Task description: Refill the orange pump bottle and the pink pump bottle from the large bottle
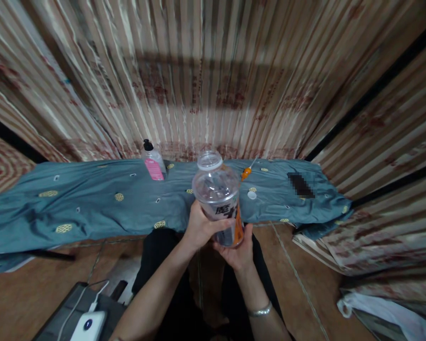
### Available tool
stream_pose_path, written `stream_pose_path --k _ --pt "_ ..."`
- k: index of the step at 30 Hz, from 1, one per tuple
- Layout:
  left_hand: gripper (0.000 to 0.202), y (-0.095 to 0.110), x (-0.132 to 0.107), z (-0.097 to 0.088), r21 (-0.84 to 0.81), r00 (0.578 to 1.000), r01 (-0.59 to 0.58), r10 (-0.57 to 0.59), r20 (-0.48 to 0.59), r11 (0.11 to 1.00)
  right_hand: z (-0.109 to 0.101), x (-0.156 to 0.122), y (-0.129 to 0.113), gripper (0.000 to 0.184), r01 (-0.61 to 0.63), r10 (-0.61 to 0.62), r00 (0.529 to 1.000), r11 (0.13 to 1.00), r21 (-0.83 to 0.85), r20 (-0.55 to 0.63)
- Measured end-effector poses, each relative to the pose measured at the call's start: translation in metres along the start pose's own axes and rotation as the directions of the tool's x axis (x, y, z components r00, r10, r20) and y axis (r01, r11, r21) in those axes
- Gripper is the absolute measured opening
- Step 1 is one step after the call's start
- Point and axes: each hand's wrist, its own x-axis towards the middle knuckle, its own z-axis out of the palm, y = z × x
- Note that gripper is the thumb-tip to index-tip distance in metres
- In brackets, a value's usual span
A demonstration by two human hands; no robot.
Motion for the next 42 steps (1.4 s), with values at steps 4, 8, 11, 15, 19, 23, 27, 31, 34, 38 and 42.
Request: stream_pose_path --k 4,8,11,15,19,23,27,31,34,38,42 --pt "0.077 -0.013 0.011 0.021 -0.028 0.992 -0.031 0.035 0.123 0.999 -0.009 -0.009 -0.015 0.045 0.086 -0.082 0.994 0.995 0.048 -0.075" --pt "0.098 -0.018 0.030 0.018 -0.014 0.958 -0.170 0.169 0.229 0.985 -0.008 -0.018 -0.029 0.048 0.147 -0.135 0.979 0.987 0.063 -0.155" --pt "0.105 -0.020 0.054 -0.010 0.026 0.928 -0.362 0.358 0.104 0.932 -0.007 -0.023 -0.041 0.068 0.166 -0.151 0.968 0.984 0.061 -0.200" --pt "0.108 -0.045 0.084 -0.051 0.248 0.896 -0.374 0.418 -0.151 0.893 -0.012 -0.028 -0.052 0.079 0.201 -0.182 0.950 0.978 0.051 -0.254" --pt "0.118 -0.086 0.093 -0.065 0.420 0.934 -0.265 0.339 -0.112 0.868 -0.023 -0.028 -0.054 0.080 0.221 -0.202 0.931 0.975 0.028 -0.303" --pt "0.100 -0.112 0.095 -0.062 0.447 0.952 -0.212 0.286 -0.106 0.869 -0.032 -0.025 -0.052 0.076 0.216 -0.200 0.920 0.976 0.010 -0.338" --pt "0.078 -0.114 0.098 -0.059 0.505 0.938 -0.207 0.317 -0.142 0.838 -0.035 -0.022 -0.050 0.070 0.194 -0.179 0.922 0.981 0.008 -0.343" --pt "0.080 -0.107 0.095 -0.056 0.610 0.904 -0.236 0.401 -0.147 0.756 -0.037 -0.021 -0.049 0.075 0.175 -0.160 0.928 0.984 0.015 -0.337" --pt "0.090 -0.105 0.093 -0.053 0.635 0.885 -0.274 0.447 -0.127 0.723 -0.038 -0.021 -0.049 0.073 0.166 -0.152 0.933 0.986 0.016 -0.327" --pt "0.091 -0.107 0.092 -0.052 0.622 0.898 -0.286 0.431 -0.092 0.729 -0.039 -0.021 -0.050 0.072 0.168 -0.155 0.936 0.986 0.013 -0.315" --pt "0.093 -0.107 0.089 -0.053 0.542 0.924 -0.291 0.379 -0.054 0.788 -0.041 -0.021 -0.051 0.069 0.176 -0.165 0.939 0.984 0.010 -0.303"
